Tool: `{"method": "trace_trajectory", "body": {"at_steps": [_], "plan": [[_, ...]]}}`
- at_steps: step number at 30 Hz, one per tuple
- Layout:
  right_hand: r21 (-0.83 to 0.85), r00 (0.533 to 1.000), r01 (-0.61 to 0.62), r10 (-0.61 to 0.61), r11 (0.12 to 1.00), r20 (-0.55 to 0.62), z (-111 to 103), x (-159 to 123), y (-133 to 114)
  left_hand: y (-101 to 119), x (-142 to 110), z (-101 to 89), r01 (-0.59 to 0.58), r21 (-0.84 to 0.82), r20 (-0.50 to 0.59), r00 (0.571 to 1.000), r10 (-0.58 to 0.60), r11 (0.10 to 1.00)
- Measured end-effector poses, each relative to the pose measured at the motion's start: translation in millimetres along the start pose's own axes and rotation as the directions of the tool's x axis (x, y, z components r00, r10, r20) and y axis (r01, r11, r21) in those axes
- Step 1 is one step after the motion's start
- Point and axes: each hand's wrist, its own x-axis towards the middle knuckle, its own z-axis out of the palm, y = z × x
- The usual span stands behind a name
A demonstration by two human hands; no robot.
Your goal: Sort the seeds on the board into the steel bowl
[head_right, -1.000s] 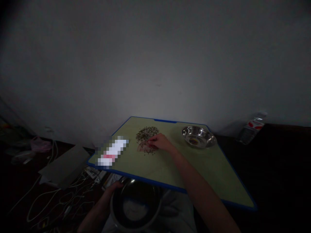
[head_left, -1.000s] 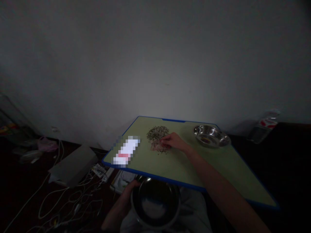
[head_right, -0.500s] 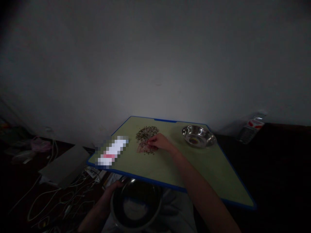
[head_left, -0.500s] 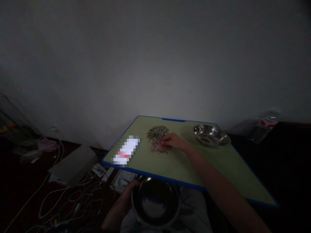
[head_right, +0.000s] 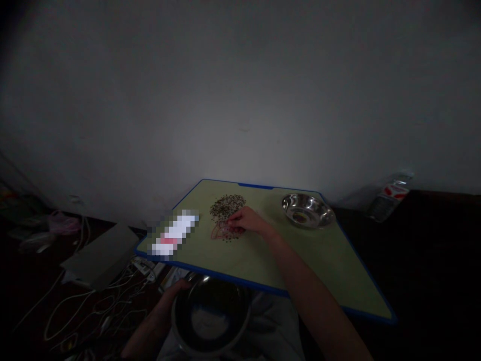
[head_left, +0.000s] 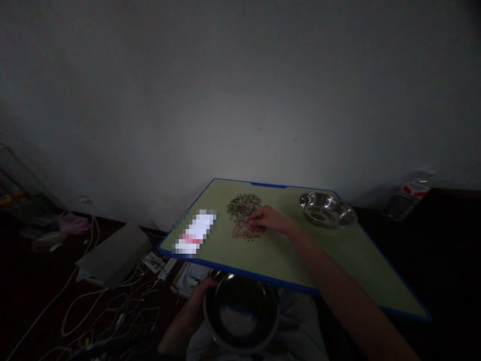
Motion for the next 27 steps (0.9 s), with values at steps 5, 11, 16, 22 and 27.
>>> {"method": "trace_trajectory", "body": {"at_steps": [5, 11, 16, 22, 27], "plan": [[0.018, 1.0, -0.019, 0.019, 1.0, -0.019, -1.6, 0.2, 0.5, 4.8, -7.7, 6.5, 0.014, 0.056, -0.039, 0.999, -0.012, 0.998], [0.001, 0.998, -0.049, 0.049, 0.999, 0.028, -1.7, -0.4, 0.2, 4.9, -4.4, 6.1, -0.038, 0.042, -0.049, 0.998, 0.04, 0.998], [-0.012, 0.998, -0.042, 0.042, 0.999, 0.054, -0.9, -0.8, -0.4, 5.2, -6.5, 7.9, -0.008, 0.051, -0.042, 0.999, 0.01, 0.999], [0.006, 0.994, -0.049, 0.048, 0.999, 0.097, -2.3, -1.7, 0.4, 7.9, -10.1, 13.1, -0.018, 0.017, -0.071, 0.997, 0.019, 1.0], [0.012, 0.995, -0.066, 0.065, 0.998, 0.082, -3.4, -1.8, 0.0, 0.7, 0.5, 2.4, -0.004, 0.015, -0.029, 1.0, 0.005, 1.0]]}}
